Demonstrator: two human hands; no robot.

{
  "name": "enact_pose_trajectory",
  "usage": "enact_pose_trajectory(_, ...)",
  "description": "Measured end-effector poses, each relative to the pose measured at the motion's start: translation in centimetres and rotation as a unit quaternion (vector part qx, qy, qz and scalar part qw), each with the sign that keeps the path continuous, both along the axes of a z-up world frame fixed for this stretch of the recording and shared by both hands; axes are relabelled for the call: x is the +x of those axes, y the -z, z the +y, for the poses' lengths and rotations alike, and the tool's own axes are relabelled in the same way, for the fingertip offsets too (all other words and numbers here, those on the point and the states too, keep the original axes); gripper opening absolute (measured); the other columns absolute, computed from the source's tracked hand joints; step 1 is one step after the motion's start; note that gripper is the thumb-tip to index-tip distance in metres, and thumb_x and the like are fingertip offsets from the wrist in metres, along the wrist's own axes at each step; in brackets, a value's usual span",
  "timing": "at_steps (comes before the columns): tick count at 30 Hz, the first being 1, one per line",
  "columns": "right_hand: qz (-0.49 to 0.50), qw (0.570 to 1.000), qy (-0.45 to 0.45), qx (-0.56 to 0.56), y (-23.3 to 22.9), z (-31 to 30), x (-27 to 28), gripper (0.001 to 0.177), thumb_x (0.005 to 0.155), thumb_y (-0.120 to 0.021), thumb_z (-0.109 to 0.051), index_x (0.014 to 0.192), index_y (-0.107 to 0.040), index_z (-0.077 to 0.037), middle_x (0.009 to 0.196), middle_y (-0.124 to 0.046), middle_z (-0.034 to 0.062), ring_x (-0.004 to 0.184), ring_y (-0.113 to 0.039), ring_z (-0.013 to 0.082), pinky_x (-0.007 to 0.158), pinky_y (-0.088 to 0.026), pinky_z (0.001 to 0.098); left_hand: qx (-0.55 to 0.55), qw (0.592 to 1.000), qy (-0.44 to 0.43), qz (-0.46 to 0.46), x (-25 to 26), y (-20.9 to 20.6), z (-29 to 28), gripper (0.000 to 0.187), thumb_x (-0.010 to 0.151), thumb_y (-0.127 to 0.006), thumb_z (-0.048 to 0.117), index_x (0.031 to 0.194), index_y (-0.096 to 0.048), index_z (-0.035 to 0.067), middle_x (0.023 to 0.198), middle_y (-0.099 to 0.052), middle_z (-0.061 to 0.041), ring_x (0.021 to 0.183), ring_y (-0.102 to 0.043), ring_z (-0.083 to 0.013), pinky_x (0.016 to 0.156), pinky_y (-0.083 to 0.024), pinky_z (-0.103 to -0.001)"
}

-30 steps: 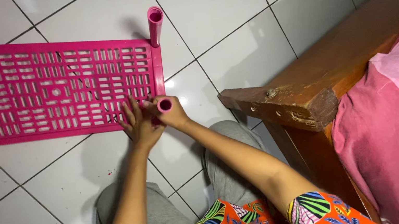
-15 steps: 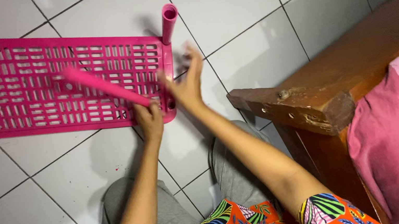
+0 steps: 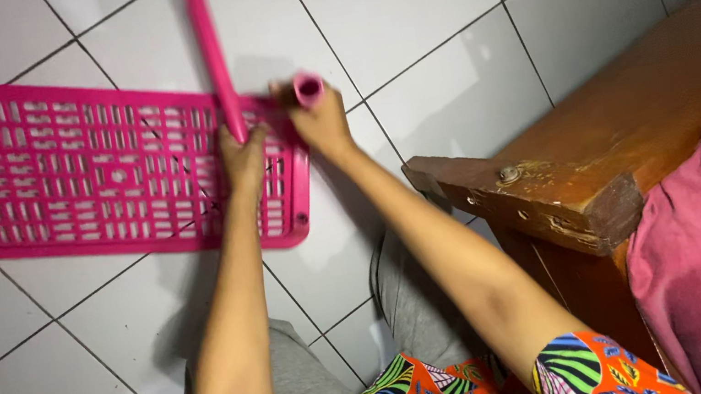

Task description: The person assembles a pink plastic rack by inserting cylindrical pink legs into the corners of a rectangular grid tray. They repeatedly insert and remove the legs, then stack the assembled unit with another identical tray.

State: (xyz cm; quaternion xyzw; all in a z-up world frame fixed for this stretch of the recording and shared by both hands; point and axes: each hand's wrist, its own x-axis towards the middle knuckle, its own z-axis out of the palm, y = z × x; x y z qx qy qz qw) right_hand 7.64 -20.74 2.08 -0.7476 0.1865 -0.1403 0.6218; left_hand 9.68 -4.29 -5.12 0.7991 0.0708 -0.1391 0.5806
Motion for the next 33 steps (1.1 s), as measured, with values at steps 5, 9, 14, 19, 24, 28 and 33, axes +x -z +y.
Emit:
enact_pose_trajectory(5, 0.048, 0.999, -0.008, 0.023, -0.5, 2.0, -6.4, 0.021, 0.091, -0.082, -0.014, 0.080, -0.068, -0.004, 0.078, -0.069, 0.0039, 0.070, -0.061, 0.0070, 0.066, -0.052, 0.0261, 0.114, 0.993, 0.020, 0.018, -1.8, 0.3, -1.7, 0.045, 0.071, -0.088, 0.016, 0.103, -0.060, 0.002, 0.089, -0.069, -0.013, 0.075, -0.067, -0.0251, 0.067, -0.054, -0.039)
enact_pose_trajectory(9, 0.098, 0.985, -0.032, 0.137, 0.5, 1.9, -6.4, 0.022, 0.091, -0.080, -0.017, 0.082, -0.066, -0.004, 0.081, -0.069, 0.0048, 0.069, -0.059, 0.0085, 0.063, -0.050, 0.0280, 0.173, 0.981, 0.040, -0.071, -2.8, -0.9, -1.3, 0.054, 0.069, -0.095, 0.024, 0.103, -0.060, 0.001, 0.091, -0.071, -0.018, 0.083, -0.070, -0.0350, 0.071, -0.054, -0.045)
enact_pose_trajectory(14, -0.001, 0.993, -0.117, -0.032, 2.6, 0.3, -5.5, 0.022, 0.095, -0.078, -0.015, 0.080, -0.068, -0.002, 0.082, -0.072, 0.0090, 0.077, -0.067, 0.0168, 0.072, -0.055, 0.0326, 0.150, 0.987, 0.049, -0.034, -3.6, -3.3, -1.7, 0.063, 0.067, -0.098, 0.030, 0.105, -0.057, 0.000, 0.091, -0.071, -0.019, 0.085, -0.071, -0.0377, 0.073, -0.055, -0.048)
enact_pose_trajectory(19, -0.050, 0.938, -0.331, -0.087, 4.5, -3.4, -3.9, 0.012, 0.087, -0.075, -0.009, 0.088, -0.067, 0.000, 0.088, -0.070, 0.0140, 0.082, -0.066, 0.0252, 0.073, -0.055, 0.0368, 0.151, 0.988, 0.030, 0.002, -3.2, -4.4, -2.3, 0.059, 0.066, -0.094, 0.030, 0.105, -0.058, 0.003, 0.090, -0.073, -0.014, 0.081, -0.074, -0.0307, 0.073, -0.058, -0.044)
enact_pose_trajectory(24, -0.025, 0.988, -0.117, -0.102, 5.6, 0.3, -4.8, 0.036, 0.097, -0.074, -0.026, 0.077, -0.059, -0.001, 0.073, -0.060, 0.0151, 0.070, -0.058, 0.0276, 0.067, -0.049, 0.0399, 0.136, 0.990, 0.016, -0.036, -3.4, -2.9, -2.2, 0.058, 0.066, -0.099, 0.025, 0.101, -0.059, 0.002, 0.088, -0.070, -0.014, 0.078, -0.070, -0.0266, 0.069, -0.056, -0.040)
enact_pose_trajectory(28, 0.082, 0.973, 0.214, 0.014, 5.7, 5.2, -4.0, 0.048, 0.104, -0.066, -0.032, 0.070, -0.052, -0.001, 0.062, -0.053, 0.0089, 0.061, -0.048, 0.0194, 0.061, -0.045, 0.0369, 0.091, 0.995, -0.005, -0.031, -3.4, -1.2, -2.1, 0.056, 0.067, -0.095, 0.016, 0.103, -0.056, 0.001, 0.090, -0.068, -0.013, 0.079, -0.068, -0.0254, 0.068, -0.058, -0.038)
enact_pose_trajectory(33, 0.069, 0.973, 0.210, 0.069, 4.2, 4.9, -3.9, 0.045, 0.103, -0.066, -0.027, 0.069, -0.050, -0.002, 0.063, -0.051, 0.0059, 0.060, -0.043, 0.0150, 0.058, -0.042, 0.0352, 0.132, 0.990, 0.021, -0.044, -3.7, -0.6, -1.7, 0.054, 0.067, -0.093, 0.013, 0.105, -0.057, 0.001, 0.090, -0.069, -0.013, 0.077, -0.069, -0.0262, 0.070, -0.057, -0.039)
